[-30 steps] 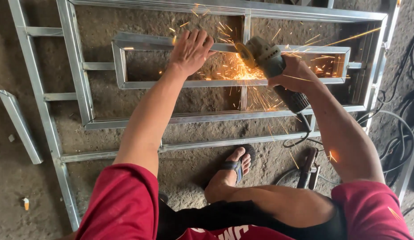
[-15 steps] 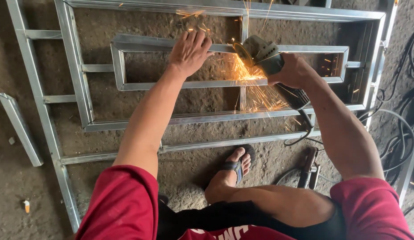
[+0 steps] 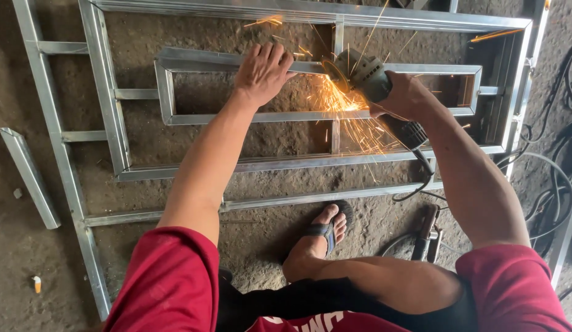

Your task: Using a handheld angle grinder to cut and trim metal frame sections to the required length.

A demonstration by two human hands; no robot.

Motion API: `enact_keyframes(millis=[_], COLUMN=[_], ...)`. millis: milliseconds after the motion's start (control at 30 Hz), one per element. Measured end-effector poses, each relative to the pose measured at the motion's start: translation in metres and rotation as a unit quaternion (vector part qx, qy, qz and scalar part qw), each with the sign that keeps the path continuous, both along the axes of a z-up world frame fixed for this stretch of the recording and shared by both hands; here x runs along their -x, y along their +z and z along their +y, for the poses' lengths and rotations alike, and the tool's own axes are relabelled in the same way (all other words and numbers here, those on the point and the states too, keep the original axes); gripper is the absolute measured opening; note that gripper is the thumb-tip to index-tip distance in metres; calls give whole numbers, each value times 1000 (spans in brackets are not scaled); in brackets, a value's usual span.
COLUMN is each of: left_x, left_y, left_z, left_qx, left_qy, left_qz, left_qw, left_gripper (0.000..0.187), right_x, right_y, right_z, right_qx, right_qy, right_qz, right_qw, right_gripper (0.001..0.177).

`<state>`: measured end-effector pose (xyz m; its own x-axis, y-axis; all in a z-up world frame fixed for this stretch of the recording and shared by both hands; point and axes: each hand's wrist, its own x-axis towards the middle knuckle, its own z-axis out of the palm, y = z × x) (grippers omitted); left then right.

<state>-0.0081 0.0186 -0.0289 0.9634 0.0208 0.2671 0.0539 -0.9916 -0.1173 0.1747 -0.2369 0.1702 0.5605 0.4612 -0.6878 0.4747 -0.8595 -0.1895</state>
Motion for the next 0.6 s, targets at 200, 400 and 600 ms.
enact_keyframes(millis=[200, 400, 600], left_x=[0, 0, 3], left_y=[3, 4, 8], left_z=[0, -1, -1], left_qx=[11, 13, -2], left_qy=[1, 4, -1], left_qz=[-12, 3, -32], left_qw=[1000, 1000, 999], left_gripper=[46, 50, 48], right_x=[8, 9, 11], right_y=[10, 12, 16], right_z=[5, 13, 13], right_qx=[9, 6, 39], right_qy=[-30, -49, -25], right_qz=[17, 0, -12], right_qw=[999, 999, 999], right_gripper=[55, 51, 68])
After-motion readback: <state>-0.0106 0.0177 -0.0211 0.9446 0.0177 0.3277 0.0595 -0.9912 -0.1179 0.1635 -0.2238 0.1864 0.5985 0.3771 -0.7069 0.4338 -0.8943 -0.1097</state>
